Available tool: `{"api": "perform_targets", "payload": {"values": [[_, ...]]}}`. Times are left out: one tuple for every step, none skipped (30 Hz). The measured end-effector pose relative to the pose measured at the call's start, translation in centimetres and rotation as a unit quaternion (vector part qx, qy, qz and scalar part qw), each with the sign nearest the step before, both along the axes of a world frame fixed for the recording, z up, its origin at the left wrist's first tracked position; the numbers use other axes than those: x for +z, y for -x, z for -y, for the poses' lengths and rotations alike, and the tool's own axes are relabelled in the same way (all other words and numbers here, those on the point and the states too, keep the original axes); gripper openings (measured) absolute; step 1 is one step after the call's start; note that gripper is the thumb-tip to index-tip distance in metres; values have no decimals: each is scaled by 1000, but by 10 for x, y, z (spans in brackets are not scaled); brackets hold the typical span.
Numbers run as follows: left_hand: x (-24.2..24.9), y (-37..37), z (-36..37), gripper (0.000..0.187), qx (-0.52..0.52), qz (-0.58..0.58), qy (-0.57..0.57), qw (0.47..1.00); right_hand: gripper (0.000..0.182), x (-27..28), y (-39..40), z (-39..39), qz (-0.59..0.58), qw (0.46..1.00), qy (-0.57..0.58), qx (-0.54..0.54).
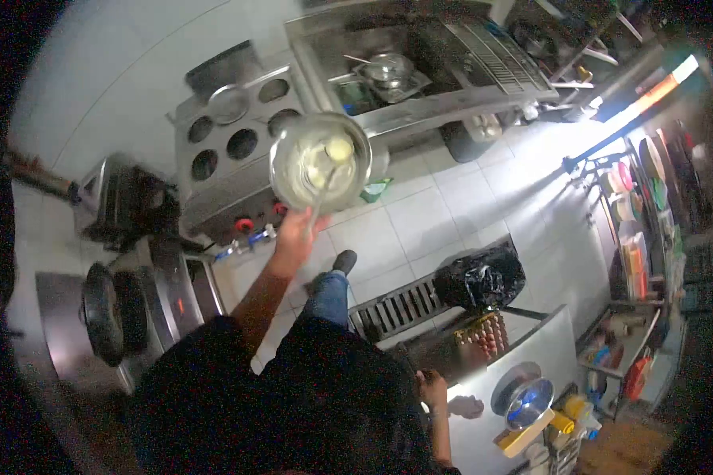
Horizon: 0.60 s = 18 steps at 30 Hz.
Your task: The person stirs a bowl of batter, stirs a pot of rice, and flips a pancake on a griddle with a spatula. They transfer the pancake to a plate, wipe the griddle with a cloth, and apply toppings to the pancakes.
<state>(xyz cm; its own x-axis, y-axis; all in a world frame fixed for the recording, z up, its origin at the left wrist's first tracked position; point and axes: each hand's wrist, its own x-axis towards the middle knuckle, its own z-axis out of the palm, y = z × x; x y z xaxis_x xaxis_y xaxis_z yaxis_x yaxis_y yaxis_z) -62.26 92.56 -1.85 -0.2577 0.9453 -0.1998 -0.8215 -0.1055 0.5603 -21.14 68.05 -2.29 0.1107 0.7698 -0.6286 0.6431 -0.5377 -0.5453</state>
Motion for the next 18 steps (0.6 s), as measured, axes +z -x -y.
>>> {"api": "perform_targets", "payload": {"values": [[-6, 8, -42, 19, -15, 7, 7, 1000, 37, 0, 6, -2, 17, 1000, 16, -13], [-7, 19, -90, 17, -35, -1, 26, 999, 39, -6, 11, -2, 30, 999, 33, -22], [-9, 27, -136, 15, -54, -9, 44, 998, 39, -20, 14, -2, 44, 998, 43, -21], [-14, 32, -179, 15, -66, -8, 43, 997, 40, -34, 16, -2, 58, 997, 52, -19], [-22, 35, -220, 16, -78, -19, 50, 996, 40, -30, 31, -10, 52, 995, 73, -43], [-27, 35, -258, 18, -91, -30, 58, 994, 41, -28, 45, -17, 48, 992, 94, -67], [-30, 33, -291, 19, -97, -33, 64, 993, 42, -37, 52, -12, 42, 991, 97, -80], [-34, 29, -325, 20, -103, -35, 72, 991, 43, -50, 56, -5, 17, 992, 82, -97], [-76, 31, -364, 22, -159, -196, 31, 967, 44, -67, 58, 4, -8, 991, 68, -115], [-117, 32, -403, 24, -189, -351, -15, 917, 41, -8, 87, -34, 23, 990, 79, -118], [-117, 22, -428, 13, -140, -155, 79, 975, 40, 10, 100, -44, 31, 986, 81, -142], [-114, 11, -444, 7, -82, 45, 175, 980, 40, -15, 97, -22, 25, 980, 98, -172], [-107, 2, -455, 6, -76, 43, 205, 975, 40, -21, 98, -13, 14, 976, 109, -190], [-131, 2, -471, 6, -111, 40, 156, 981, 38, -18, 103, -5, 11, 977, 93, -191], [-200, 10, -505, 7, -149, -5, 102, 984, 36, 0, 116, -11, 2, 960, 120, -253], [-200, 7, -516, 9, -137, 11, 134, 981, 33, -15, 116, 12, 35, 952, 154, -260], [-200, 4, -527, 11, -124, 27, 166, 978, 32, 1, 131, 10, 67, 951, 112, -281], [-199, 1, -538, 14, -109, 44, 197, 973, 31, -6, 135, 26, 105, 948, 152, -258]]}}
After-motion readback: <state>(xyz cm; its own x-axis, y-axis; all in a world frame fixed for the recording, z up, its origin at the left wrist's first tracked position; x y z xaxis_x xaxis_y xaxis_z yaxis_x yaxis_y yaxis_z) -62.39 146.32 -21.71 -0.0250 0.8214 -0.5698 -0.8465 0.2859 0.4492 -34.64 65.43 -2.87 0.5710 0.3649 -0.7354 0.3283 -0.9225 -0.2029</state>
